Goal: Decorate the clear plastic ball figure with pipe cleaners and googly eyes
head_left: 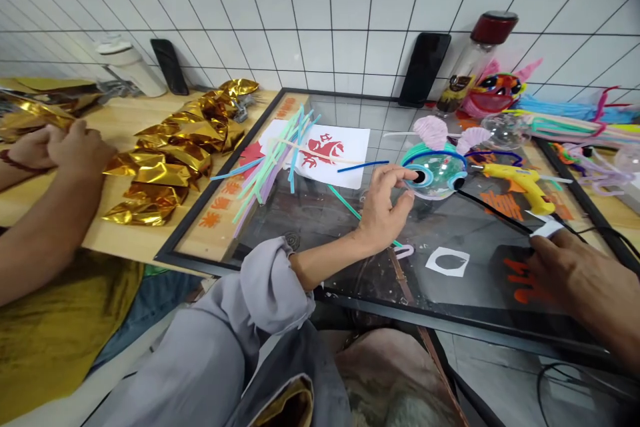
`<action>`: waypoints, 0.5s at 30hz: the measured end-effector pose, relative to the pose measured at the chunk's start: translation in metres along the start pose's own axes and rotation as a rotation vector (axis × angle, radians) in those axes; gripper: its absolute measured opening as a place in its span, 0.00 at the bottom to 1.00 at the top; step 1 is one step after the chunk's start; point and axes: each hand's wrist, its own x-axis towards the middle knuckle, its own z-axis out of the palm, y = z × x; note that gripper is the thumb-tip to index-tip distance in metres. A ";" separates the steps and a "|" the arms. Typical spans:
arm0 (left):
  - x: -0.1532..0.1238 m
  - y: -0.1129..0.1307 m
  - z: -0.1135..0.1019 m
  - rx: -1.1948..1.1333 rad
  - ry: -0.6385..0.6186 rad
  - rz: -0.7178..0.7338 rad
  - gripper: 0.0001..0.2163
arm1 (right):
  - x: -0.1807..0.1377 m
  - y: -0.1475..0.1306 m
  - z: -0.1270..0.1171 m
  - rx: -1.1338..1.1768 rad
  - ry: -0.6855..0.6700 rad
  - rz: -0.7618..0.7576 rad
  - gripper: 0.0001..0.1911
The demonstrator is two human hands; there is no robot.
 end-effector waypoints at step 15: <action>-0.001 0.002 -0.004 0.046 -0.023 0.018 0.12 | 0.004 -0.015 -0.023 -0.068 -0.144 -0.013 0.11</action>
